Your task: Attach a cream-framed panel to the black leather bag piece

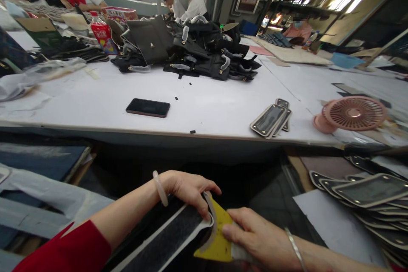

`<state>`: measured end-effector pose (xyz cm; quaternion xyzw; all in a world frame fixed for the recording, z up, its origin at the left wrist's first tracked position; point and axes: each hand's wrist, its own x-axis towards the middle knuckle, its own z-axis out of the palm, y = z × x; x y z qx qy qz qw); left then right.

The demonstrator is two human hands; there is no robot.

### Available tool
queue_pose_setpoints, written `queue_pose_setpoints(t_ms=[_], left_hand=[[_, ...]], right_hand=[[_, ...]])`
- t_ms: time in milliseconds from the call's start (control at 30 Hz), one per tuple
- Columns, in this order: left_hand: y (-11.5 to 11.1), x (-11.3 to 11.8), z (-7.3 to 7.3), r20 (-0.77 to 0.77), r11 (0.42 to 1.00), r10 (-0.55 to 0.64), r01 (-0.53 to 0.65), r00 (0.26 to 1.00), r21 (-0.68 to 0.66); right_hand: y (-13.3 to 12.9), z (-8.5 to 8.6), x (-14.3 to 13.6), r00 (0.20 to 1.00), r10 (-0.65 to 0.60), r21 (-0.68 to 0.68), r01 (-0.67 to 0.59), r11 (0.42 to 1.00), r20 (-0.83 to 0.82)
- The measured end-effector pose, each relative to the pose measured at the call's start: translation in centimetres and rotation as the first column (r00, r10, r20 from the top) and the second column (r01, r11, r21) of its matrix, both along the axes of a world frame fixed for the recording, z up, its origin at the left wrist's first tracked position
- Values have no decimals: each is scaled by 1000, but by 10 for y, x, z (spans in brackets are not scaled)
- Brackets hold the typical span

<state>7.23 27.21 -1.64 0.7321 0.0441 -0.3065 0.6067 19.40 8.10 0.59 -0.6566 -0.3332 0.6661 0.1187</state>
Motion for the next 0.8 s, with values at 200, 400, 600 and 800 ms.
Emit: queue_pose_setpoints(t_ms=[200,400,600,800], left_hand=[[0,-1,-4,30,999,41,-41,999,15],[1,-2,-4,44,999,37,-38,998,20],[3,-4,-6,30,999,43,-42,999,-3],[7,-4,-8,83,999,12,-15,996,35]], right_hand=[[6,11,-8,999,-11,-17,12,1000,52],[10,14,-16,992,0,18,-2,1000,128],[9,8,-21,995,-36,45,32,998,92],[6,-1,-24,988,-144,103,148,984,-47]])
